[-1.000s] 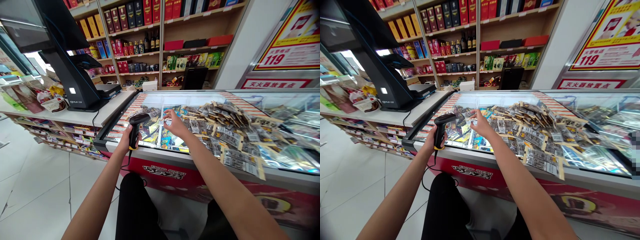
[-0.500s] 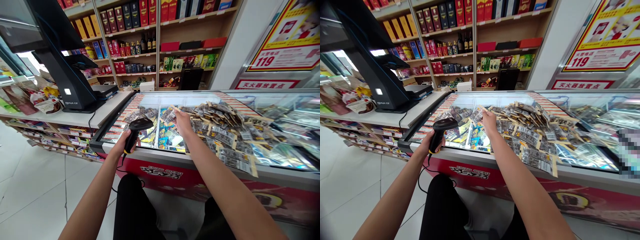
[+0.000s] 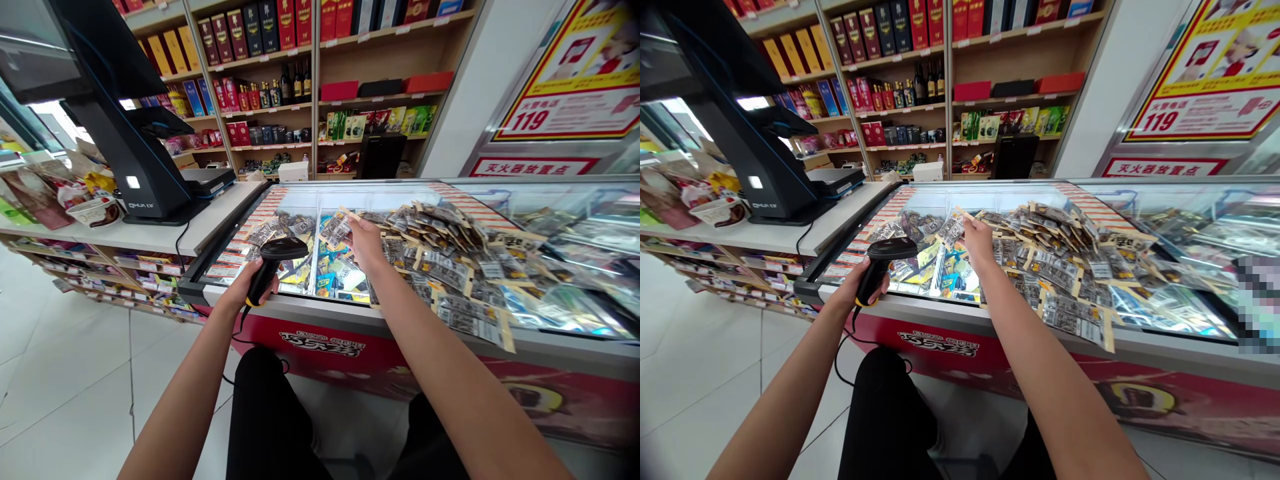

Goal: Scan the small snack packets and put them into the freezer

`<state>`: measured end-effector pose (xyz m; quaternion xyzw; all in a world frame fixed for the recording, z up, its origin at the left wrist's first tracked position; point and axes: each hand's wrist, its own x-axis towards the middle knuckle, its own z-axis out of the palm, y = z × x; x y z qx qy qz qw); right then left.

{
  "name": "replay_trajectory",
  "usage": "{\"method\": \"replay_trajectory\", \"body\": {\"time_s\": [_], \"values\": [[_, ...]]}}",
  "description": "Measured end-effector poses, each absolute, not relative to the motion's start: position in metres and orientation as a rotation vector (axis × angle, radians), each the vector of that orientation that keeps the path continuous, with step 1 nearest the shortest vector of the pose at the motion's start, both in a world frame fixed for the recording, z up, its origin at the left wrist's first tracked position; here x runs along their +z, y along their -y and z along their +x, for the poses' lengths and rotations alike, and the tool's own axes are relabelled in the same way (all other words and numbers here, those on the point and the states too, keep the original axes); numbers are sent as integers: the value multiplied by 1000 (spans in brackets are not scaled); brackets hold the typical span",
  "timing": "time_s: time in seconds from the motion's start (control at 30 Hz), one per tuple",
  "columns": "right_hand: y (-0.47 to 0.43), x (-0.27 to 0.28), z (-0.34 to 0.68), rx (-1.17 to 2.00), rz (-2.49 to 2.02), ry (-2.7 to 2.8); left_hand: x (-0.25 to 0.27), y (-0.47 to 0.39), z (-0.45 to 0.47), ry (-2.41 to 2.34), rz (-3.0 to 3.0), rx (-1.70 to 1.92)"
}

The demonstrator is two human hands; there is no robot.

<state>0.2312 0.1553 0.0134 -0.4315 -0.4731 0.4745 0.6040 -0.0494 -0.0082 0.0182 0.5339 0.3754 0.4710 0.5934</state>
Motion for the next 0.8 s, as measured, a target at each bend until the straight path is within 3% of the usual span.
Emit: {"method": "replay_trajectory", "body": {"time_s": [0.37,0.57,0.8], "values": [[-130,33,219,989,-1096,1272,17,2,-44,-819,747,1999],[-133,47,185,1309,-1127,1235,13,-1,-40,-922,740,1940],[-173,50,129,1202,-1310,1303,12,-3,-37,-905,703,1916]]}}
